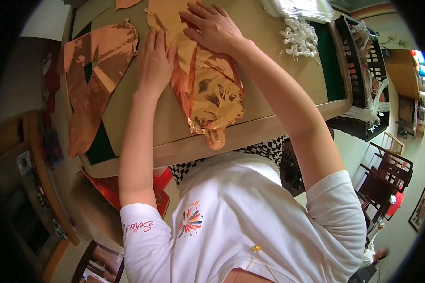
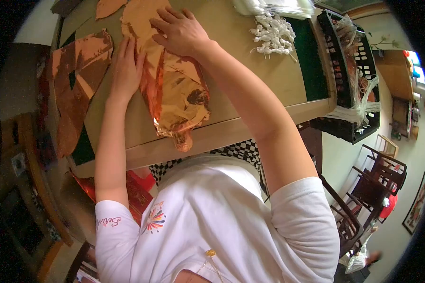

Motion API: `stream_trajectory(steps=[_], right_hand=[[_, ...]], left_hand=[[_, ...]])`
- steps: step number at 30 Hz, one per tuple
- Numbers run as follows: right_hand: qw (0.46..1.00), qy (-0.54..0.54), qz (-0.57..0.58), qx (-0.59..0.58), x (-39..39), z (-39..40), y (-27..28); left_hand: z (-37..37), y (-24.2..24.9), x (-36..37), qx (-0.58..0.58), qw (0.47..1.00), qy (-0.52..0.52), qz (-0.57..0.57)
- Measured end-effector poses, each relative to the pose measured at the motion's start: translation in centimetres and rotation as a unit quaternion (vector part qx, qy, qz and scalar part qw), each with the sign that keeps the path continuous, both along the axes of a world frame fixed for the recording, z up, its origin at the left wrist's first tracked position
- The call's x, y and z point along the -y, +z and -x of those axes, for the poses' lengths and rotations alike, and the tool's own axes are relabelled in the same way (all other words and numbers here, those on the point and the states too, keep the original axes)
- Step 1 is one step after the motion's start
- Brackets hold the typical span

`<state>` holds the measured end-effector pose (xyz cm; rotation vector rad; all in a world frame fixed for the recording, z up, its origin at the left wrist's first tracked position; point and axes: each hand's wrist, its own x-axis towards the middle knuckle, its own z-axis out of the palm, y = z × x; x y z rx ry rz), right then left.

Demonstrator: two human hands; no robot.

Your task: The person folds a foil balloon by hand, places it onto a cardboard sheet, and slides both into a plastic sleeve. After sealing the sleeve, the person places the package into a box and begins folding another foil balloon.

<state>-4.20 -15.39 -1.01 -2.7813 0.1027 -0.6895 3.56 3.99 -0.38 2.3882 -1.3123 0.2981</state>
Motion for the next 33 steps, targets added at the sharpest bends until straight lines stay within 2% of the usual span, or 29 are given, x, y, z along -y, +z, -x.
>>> stream_trajectory(steps=[8, 11, 13, 16, 19, 23, 31, 33], right_hand=[[0.999, -0.006, 0.029, -0.025, 0.0, 0.0, -0.3], [0.999, -0.002, 0.022, -0.048, 0.0, 0.1, 0.3], [0.998, 0.004, 0.012, -0.059, 0.0, 0.2, 0.6], [0.999, -0.018, 0.034, -0.001, -0.2, 0.0, -0.4], [0.999, -0.015, 0.042, -0.007, -0.2, 0.1, -0.3], [0.997, 0.022, -0.023, -0.072, -0.1, 0.8, 1.7], [0.998, 0.023, -0.015, -0.058, 0.1, 0.6, 1.2], [0.999, 0.005, 0.018, -0.038, 0.0, 0.2, 0.5]], left_hand=[[0.0, -0.6, -0.6, 0.037, 0.999, -0.007, -0.034], [1.1, 0.1, -1.6, 0.040, 0.995, -0.037, -0.081], [2.3, 1.0, -2.5, -0.003, 0.995, -0.056, -0.084], [3.8, 1.8, -4.1, -0.043, 0.991, -0.082, -0.098], [4.8, 2.6, -5.3, -0.061, 0.986, -0.096, -0.118], [5.9, 2.8, -6.5, -0.093, 0.982, -0.108, -0.126], [7.7, 3.1, -8.4, -0.099, 0.980, -0.112, -0.131], [8.1, 3.3, -8.8, -0.098, 0.979, -0.111, -0.137]])
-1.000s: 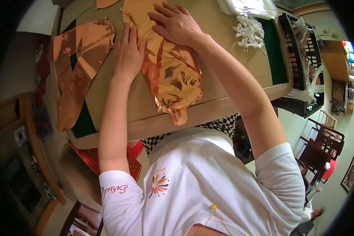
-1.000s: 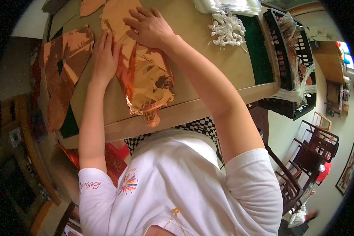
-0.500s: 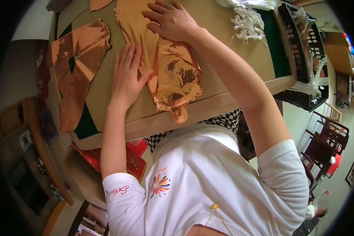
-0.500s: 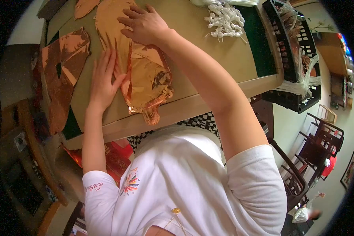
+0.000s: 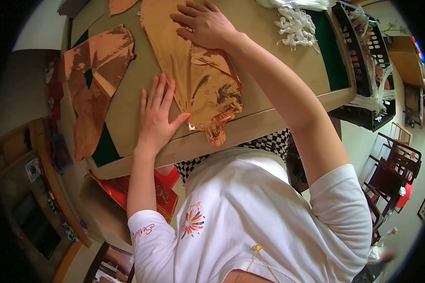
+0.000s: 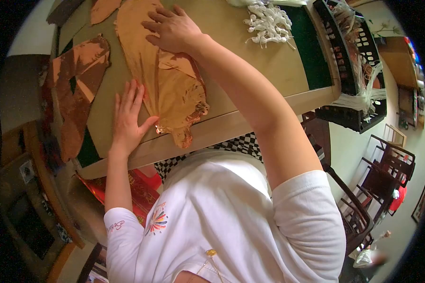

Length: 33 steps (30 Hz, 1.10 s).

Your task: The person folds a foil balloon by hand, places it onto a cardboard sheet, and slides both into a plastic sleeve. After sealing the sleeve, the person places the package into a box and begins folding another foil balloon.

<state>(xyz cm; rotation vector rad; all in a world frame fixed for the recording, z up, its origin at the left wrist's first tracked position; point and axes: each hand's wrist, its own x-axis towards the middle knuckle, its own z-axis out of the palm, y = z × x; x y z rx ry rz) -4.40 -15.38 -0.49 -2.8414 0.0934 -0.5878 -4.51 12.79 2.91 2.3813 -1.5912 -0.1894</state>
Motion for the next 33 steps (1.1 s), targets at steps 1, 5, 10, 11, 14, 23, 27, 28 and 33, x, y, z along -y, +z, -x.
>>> stream_trajectory(steps=[1, 5, 10, 11, 14, 23, 27, 28, 33], right_hand=[[1.000, -0.008, 0.016, 0.010, 0.0, -0.2, -0.4], [1.000, -0.011, 0.008, 0.022, 0.0, -0.2, -0.8], [0.990, 0.023, -0.135, 0.023, 0.8, -0.2, 0.6], [0.987, 0.035, -0.148, 0.057, 1.0, 0.3, 1.1], [0.979, 0.076, -0.148, 0.116, 0.1, 4.1, 2.7], [0.990, 0.119, -0.047, -0.054, -6.4, 18.1, 3.5], [0.990, 0.123, -0.037, -0.056, -6.8, 18.6, 2.9], [0.990, 0.125, -0.037, -0.059, -6.8, 18.6, 2.9], [0.988, 0.136, -0.039, -0.064, -6.8, 18.6, 3.1]], left_hand=[[0.1, 0.1, -0.2, -0.003, 1.000, 0.001, -0.003], [0.7, 0.3, -1.1, -0.013, 1.000, 0.013, -0.011], [1.0, 0.1, -1.4, -0.024, 0.999, 0.022, 0.006], [1.0, 0.0, -1.3, -0.021, 0.999, 0.022, 0.009], [1.2, -0.1, -1.2, -0.014, 0.999, 0.027, 0.032], [1.1, -0.7, -1.4, -0.018, 0.998, 0.029, 0.045], [1.0, -1.0, -1.4, -0.016, 0.998, 0.024, 0.057], [1.0, -1.0, -1.5, -0.015, 0.998, 0.024, 0.057], [1.0, -0.8, -1.4, -0.012, 0.998, 0.025, 0.056]])
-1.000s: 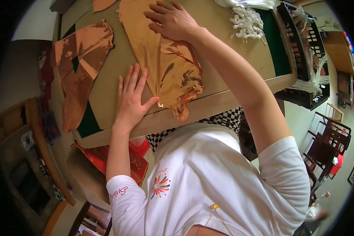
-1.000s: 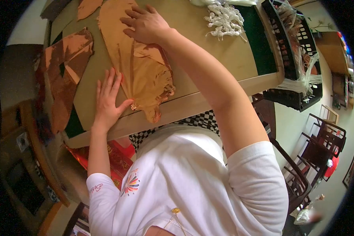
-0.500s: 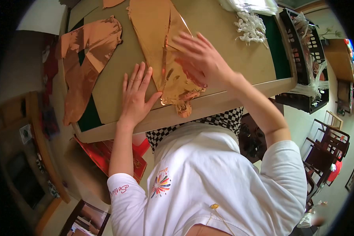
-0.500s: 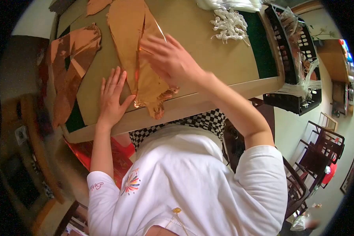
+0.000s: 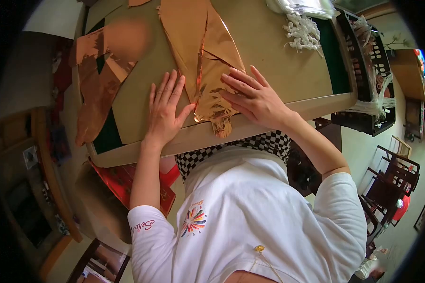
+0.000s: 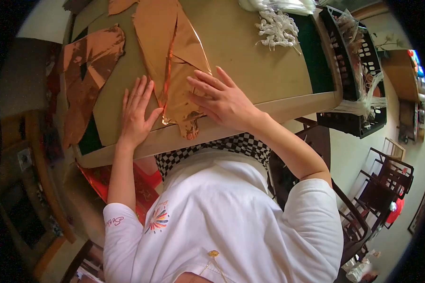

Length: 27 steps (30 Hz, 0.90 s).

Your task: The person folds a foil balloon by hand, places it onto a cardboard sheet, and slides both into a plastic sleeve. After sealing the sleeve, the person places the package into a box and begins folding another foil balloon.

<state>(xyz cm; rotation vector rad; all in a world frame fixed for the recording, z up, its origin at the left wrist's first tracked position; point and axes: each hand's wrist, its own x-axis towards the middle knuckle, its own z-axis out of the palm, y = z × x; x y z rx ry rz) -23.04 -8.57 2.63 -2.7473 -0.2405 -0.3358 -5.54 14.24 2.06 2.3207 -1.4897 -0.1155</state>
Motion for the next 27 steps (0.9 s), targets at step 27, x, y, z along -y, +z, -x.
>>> stream_trajectory(steps=[27], right_hand=[[0.981, -0.115, -0.014, 0.155, 7.6, -17.4, -1.8]], left_hand=[[-7.0, -0.5, 9.5, 0.072, 0.995, 0.058, 0.048]])
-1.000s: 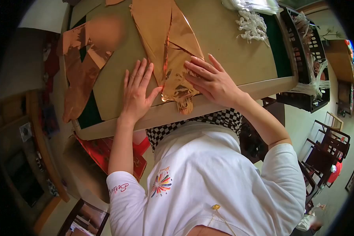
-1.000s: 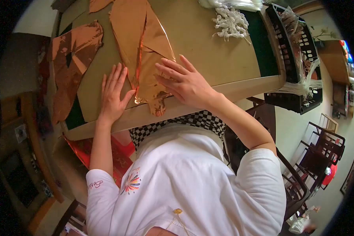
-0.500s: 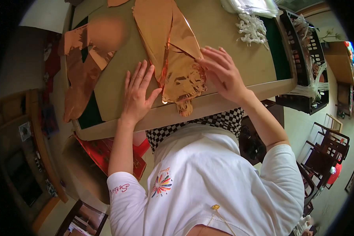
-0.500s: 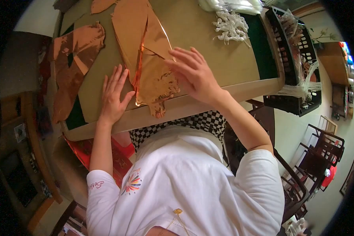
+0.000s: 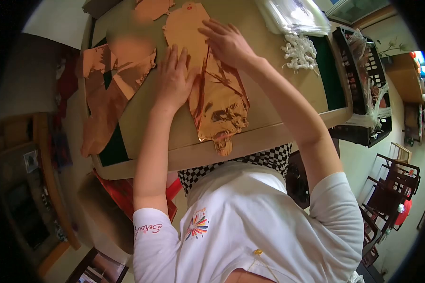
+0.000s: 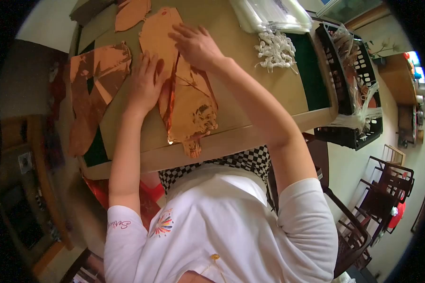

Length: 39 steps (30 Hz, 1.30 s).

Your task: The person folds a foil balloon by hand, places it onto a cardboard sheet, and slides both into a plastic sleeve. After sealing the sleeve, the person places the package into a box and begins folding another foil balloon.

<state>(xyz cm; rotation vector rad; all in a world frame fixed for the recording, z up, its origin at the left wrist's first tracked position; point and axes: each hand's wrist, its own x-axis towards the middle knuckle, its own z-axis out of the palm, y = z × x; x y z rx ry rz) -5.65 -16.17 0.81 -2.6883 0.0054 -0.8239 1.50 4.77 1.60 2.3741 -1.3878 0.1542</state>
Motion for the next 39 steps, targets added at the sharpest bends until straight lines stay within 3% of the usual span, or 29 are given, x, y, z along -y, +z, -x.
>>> stream_trajectory(steps=[4, 11, 32, 39], right_hand=[[0.997, -0.011, 0.022, -0.077, -1.0, -0.4, -1.1], [0.996, -0.027, 0.037, -0.074, -1.4, -0.3, -0.5], [0.994, -0.031, 0.065, -0.077, -1.2, -0.5, -1.5], [0.997, -0.017, 0.043, -0.064, -1.1, -0.6, -1.5]], left_hand=[[-0.1, -0.9, 0.1, 0.018, 0.998, 0.018, -0.056], [-0.1, -0.8, -0.1, -0.010, 0.999, 0.015, -0.052], [-2.6, -1.9, 0.7, 0.113, 0.993, 0.022, -0.012], [1.5, -0.3, -2.6, 0.067, 0.994, -0.032, -0.081]])
